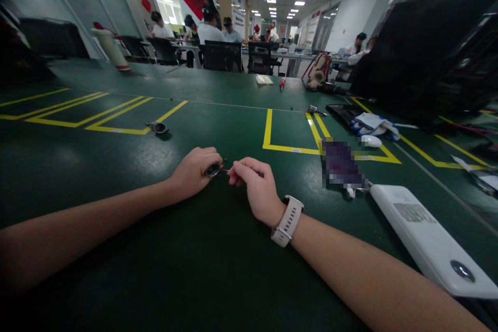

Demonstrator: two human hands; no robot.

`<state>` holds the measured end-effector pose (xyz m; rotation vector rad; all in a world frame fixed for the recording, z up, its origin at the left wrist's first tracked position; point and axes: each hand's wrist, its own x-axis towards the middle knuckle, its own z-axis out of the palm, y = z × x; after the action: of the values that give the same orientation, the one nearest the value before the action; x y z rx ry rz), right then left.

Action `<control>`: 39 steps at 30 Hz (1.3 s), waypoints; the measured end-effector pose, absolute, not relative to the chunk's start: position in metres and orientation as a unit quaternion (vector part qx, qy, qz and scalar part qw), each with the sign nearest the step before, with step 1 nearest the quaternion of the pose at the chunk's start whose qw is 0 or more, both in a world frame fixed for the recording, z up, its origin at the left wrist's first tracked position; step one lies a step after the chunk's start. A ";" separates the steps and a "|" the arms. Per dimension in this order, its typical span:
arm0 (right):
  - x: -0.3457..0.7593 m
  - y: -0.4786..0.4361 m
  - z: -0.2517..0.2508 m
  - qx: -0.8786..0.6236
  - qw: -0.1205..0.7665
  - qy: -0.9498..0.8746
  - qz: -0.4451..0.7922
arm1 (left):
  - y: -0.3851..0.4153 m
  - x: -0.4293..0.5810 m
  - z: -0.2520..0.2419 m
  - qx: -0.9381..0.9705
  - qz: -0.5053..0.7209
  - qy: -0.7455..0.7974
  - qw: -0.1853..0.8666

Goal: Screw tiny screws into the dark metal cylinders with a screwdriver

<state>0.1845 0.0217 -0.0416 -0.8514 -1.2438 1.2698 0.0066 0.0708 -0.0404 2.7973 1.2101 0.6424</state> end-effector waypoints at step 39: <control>0.185 0.034 -0.046 -0.430 0.616 -0.422 0.507 | 0.087 0.004 -0.045 0.775 0.331 0.532 0.084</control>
<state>0.1852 0.0344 -0.0461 -0.9907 -0.9708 1.1686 0.0036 0.0866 -0.0448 2.3124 1.5861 0.9876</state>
